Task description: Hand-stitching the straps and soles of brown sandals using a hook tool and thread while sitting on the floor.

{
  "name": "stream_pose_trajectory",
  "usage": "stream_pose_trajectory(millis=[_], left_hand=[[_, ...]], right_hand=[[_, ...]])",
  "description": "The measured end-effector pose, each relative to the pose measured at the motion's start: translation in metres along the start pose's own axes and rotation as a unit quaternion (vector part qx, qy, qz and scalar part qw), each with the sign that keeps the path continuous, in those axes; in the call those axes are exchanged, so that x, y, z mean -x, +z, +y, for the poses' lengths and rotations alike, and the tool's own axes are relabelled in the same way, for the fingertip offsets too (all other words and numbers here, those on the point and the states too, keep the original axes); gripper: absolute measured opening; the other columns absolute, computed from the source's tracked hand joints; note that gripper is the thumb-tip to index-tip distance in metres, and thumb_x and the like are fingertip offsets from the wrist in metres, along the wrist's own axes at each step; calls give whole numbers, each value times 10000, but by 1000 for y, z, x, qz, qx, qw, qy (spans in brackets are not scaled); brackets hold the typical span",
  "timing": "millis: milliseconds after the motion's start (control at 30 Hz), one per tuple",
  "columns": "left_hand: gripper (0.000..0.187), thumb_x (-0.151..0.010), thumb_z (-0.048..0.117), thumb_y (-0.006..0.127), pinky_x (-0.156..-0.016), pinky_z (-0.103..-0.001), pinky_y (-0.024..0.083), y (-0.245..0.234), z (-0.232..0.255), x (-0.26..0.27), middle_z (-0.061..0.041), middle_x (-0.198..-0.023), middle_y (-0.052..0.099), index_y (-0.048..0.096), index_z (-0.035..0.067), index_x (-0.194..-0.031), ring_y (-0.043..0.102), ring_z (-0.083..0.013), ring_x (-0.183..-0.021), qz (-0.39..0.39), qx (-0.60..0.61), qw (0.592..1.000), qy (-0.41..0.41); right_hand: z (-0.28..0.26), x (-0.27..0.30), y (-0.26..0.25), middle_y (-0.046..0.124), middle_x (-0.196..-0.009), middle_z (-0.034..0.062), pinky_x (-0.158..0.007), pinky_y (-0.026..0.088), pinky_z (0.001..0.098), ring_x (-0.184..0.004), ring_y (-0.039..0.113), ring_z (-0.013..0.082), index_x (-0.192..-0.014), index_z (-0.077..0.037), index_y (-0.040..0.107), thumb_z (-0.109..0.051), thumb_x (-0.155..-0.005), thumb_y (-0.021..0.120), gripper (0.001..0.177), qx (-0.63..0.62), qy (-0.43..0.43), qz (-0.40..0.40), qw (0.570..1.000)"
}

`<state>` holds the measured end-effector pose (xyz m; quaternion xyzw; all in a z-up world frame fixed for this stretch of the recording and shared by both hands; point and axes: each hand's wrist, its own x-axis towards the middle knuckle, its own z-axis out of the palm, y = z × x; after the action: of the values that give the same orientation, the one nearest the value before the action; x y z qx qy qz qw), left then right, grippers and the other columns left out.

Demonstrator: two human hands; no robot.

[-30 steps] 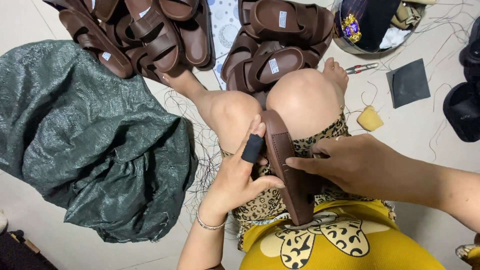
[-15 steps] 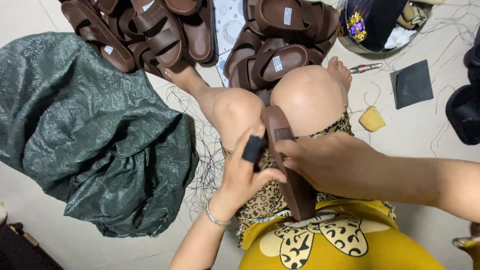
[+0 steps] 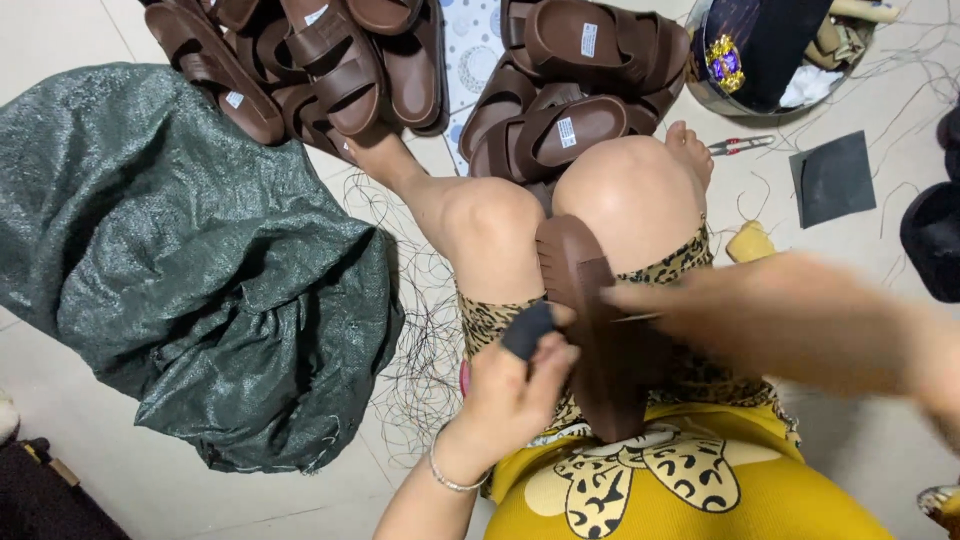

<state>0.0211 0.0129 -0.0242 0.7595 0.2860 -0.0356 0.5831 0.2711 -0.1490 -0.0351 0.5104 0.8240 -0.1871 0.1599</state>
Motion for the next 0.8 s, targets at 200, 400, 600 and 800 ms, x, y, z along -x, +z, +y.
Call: stream_pose_trajectory(millis=[200, 400, 600, 800], left_hand=[[398, -986, 30, 642, -528, -175, 486, -12, -23, 2, -1, -747, 562, 491, 21, -1354, 549, -67, -555, 182, 300, 936, 17], [376, -996, 141, 631, -620, -190, 553, -13, 2, -3, -169, -1243, 541, 491, -6, -1313, 621, -158, -915, 172, 25, 977, 121], [809, -974, 513, 624, -893, -452, 686, -11, -6, -7, -280, -1656, 249, 228, 136, -1570, 775, -312, -922, 62, -41, 988, 136], [1050, -821, 523, 722, -1193, -490, 396, -11, -14, -18, -150, -1689, 222, 182, 60, -1594, 271, -338, -1560, -47, -81, 993, 67]], right_hand=[[37, 59, -7, 833, -762, -27, -610, 565, 286, -544, 710, 173, -1410, -369, 698, -319, -925, 575, 503, -424, 427, 78, 795], [-11, -6, -1, 619, -970, -84, -593, 519, 311, -722, 604, 116, -1452, -441, 511, -172, -894, 637, 632, -417, 143, 85, 894], [-19, -12, 12, 565, -881, 12, -423, 495, 443, -506, 576, 276, -1515, -444, 392, -140, -848, 651, 777, -280, 109, 192, 934], [-28, -10, 6, 518, -791, 8, -395, 463, 409, -427, 558, 247, -1519, -509, 324, -311, -812, 708, 828, -175, 126, 141, 966]])
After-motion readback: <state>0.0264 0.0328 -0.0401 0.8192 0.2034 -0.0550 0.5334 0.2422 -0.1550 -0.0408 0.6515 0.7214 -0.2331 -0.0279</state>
